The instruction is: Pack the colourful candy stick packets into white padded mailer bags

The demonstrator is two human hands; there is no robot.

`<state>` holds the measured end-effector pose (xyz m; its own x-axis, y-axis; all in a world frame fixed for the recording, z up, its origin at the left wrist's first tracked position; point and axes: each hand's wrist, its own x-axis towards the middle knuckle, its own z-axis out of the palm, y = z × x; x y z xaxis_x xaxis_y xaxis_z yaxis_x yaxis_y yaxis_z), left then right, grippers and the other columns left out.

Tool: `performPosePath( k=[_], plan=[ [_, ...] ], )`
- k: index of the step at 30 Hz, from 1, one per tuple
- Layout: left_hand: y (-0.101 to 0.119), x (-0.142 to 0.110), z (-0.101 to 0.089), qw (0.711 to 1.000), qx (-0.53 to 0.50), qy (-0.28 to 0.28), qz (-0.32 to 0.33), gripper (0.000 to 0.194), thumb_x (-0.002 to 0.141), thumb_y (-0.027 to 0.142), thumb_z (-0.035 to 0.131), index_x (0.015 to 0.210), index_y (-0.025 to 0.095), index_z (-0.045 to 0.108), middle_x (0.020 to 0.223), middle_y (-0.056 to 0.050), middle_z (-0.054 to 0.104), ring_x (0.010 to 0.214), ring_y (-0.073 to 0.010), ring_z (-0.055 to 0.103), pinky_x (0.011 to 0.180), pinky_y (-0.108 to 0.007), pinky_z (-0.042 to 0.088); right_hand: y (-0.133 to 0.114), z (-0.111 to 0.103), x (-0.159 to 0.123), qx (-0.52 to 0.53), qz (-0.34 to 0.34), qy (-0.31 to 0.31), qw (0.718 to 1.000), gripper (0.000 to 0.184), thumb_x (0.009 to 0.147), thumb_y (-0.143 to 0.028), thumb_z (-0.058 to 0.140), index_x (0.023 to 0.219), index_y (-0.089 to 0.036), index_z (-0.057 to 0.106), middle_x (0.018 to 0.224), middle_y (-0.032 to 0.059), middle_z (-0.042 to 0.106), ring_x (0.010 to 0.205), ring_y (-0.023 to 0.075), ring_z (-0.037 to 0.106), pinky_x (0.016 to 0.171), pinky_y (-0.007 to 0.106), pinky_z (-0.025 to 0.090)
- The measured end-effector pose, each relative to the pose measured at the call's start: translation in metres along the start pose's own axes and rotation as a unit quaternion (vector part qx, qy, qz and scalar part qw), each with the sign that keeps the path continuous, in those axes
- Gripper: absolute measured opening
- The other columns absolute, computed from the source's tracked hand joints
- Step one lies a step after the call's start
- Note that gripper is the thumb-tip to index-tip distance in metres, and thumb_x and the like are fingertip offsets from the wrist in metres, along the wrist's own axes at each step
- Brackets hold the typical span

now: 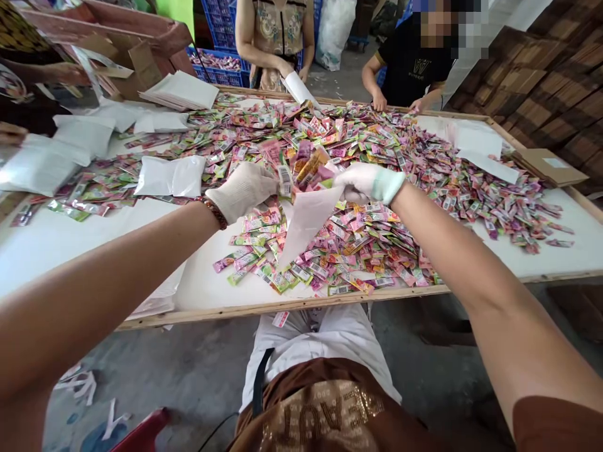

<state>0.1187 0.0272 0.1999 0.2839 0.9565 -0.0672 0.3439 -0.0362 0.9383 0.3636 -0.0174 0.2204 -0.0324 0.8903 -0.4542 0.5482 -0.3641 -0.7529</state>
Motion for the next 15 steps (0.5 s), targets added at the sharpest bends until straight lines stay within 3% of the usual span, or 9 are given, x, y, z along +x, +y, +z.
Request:
performPosePath(
  k=[3, 7, 11, 13, 15],
  plan=[
    [0.011, 0.002, 0.002, 0.992, 0.106, -0.056, -0.024, 0.021, 0.076, 0.012, 0.062, 0.055, 0.010, 0.059, 0.050, 0.001, 0.043, 0.043, -0.0075, 0.045, 0.048, -0.020, 0.035, 0.000, 0.000, -0.001, -0.001, -0.029, 0.021, 0.999, 0.028, 0.075, -0.028, 0.071, 0.055, -0.015, 0.057, 0.036, -0.0053, 0.038, 0.032, 0.0040, 0.029, 0.034, 0.018, 0.019],
    [0.020, 0.003, 0.004, 0.978, 0.205, -0.028, 0.022, 0.025, 0.077, 0.014, 0.062, 0.053, 0.011, 0.058, 0.049, 0.002, 0.038, 0.044, -0.0058, 0.037, 0.047, -0.019, 0.025, -0.001, 0.002, -0.001, 0.005, -0.037, 0.060, 0.998, 0.028, 0.077, -0.026, 0.072, 0.056, -0.015, 0.056, 0.038, -0.0055, 0.039, 0.035, 0.0042, 0.033, 0.035, 0.018, 0.021],
    [0.030, 0.002, 0.003, 0.971, 0.230, -0.031, 0.054, 0.020, 0.079, 0.013, 0.061, 0.060, 0.008, 0.061, 0.053, 0.001, 0.039, 0.050, -0.0051, 0.037, 0.053, -0.019, 0.024, -0.004, 0.001, -0.004, 0.007, -0.057, 0.088, 0.994, 0.029, 0.079, -0.028, 0.071, 0.058, -0.016, 0.055, 0.040, -0.0048, 0.040, 0.037, 0.0052, 0.035, 0.035, 0.018, 0.023],
    [0.039, -0.003, -0.002, 0.966, 0.249, -0.004, 0.063, 0.018, 0.077, 0.012, 0.061, 0.060, 0.006, 0.062, 0.052, 0.002, 0.038, 0.053, -0.0056, 0.037, 0.056, -0.020, 0.025, -0.007, -0.001, -0.012, 0.000, -0.070, 0.097, 0.993, 0.031, 0.081, -0.030, 0.070, 0.058, -0.016, 0.055, 0.040, -0.0050, 0.039, 0.037, 0.0053, 0.035, 0.035, 0.018, 0.023],
    [0.047, -0.012, -0.008, 0.958, 0.258, 0.032, 0.122, 0.018, 0.078, 0.014, 0.059, 0.065, 0.002, 0.065, 0.055, 0.002, 0.037, 0.056, -0.0048, 0.039, 0.061, -0.021, 0.026, -0.004, -0.001, -0.025, 0.001, -0.104, 0.091, 0.990, 0.033, 0.084, -0.035, 0.068, 0.059, -0.016, 0.057, 0.041, -0.0045, 0.040, 0.039, 0.0056, 0.037, 0.037, 0.018, 0.025]
  ],
)
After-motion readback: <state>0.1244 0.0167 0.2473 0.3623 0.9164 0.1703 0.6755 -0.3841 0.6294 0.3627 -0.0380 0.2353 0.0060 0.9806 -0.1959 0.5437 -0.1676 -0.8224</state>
